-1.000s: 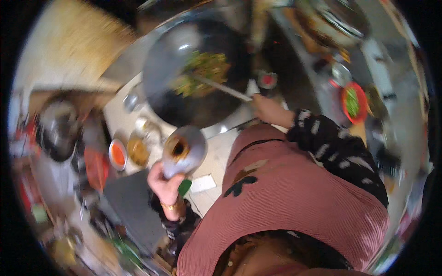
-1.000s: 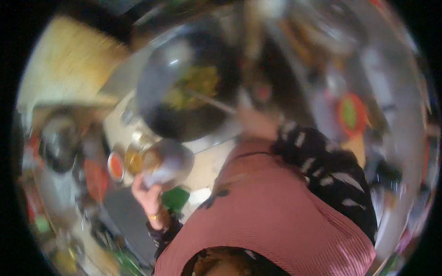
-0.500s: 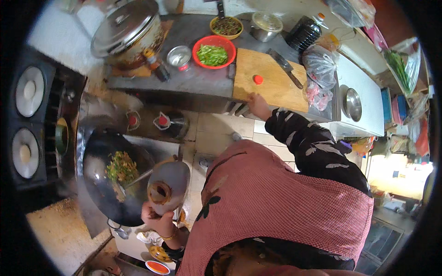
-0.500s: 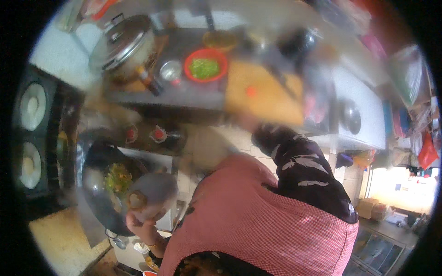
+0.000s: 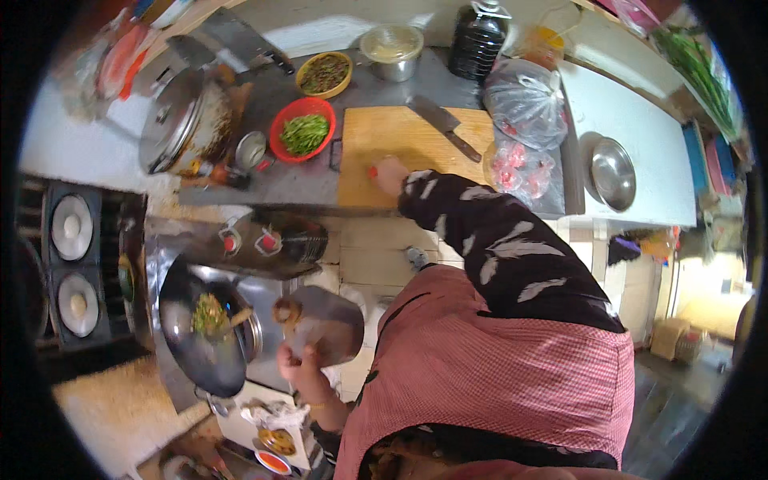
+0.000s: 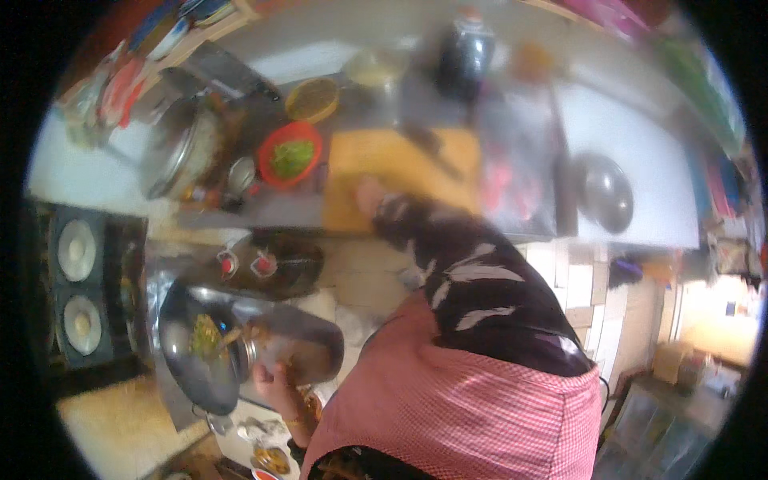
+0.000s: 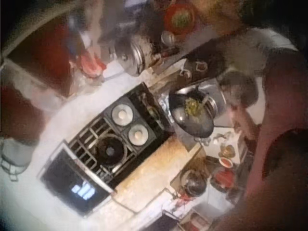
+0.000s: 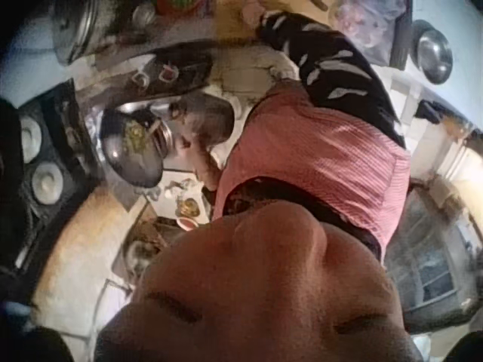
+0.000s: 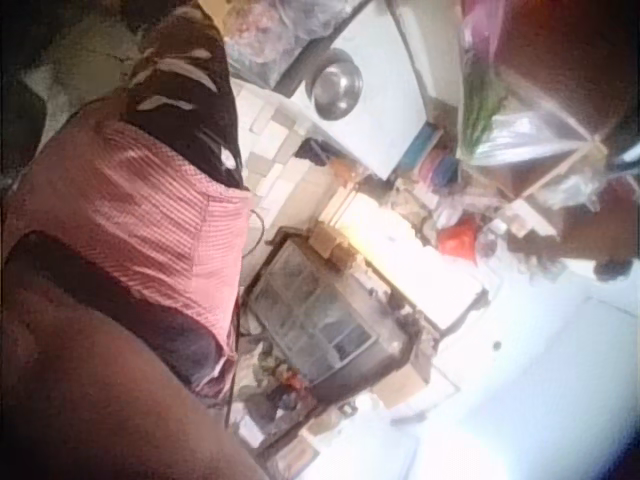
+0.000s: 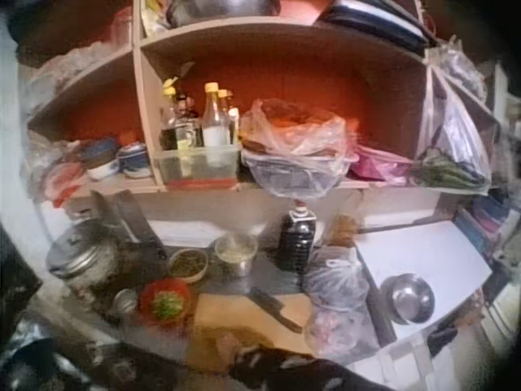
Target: The person stir-fries vegetables in a wok, adds seasoning from a pouch and a bottle, then transfers the cooked mixture into a bowl. The person uses a spatula to mix ingredients and a ladle to serve the food.
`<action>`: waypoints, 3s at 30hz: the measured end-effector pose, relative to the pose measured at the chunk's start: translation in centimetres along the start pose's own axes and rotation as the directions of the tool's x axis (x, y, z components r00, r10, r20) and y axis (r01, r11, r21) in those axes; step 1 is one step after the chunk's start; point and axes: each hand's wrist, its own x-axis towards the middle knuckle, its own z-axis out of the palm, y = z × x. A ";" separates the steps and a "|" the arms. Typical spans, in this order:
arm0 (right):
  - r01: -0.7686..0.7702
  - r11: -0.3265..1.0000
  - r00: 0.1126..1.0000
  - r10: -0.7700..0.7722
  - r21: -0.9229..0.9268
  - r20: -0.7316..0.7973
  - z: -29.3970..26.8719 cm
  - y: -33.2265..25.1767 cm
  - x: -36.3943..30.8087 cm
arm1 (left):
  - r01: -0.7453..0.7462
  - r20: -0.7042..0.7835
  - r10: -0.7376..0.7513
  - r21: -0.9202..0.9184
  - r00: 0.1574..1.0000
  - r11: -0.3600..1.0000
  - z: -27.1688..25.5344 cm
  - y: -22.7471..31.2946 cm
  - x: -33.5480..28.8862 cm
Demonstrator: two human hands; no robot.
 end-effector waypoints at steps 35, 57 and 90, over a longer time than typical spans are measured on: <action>0.249 0.943 0.957 -0.275 -0.220 -0.095 -34.8 2.4 -58.4 | -0.505 0.967 0.239 -0.165 0.086 0.847 27.2 -6.8 -26.2; -0.518 0.839 0.832 0.450 -0.165 -0.323 -40.0 23.4 -85.0 | -0.619 0.911 -0.104 -0.183 -0.398 0.764 50.9 -16.7 -50.4; -0.386 0.581 0.813 0.582 0.717 -0.034 -47.5 57.6 -86.5 | -0.848 0.151 0.841 -0.028 0.519 0.528 108.6 13.2 -31.4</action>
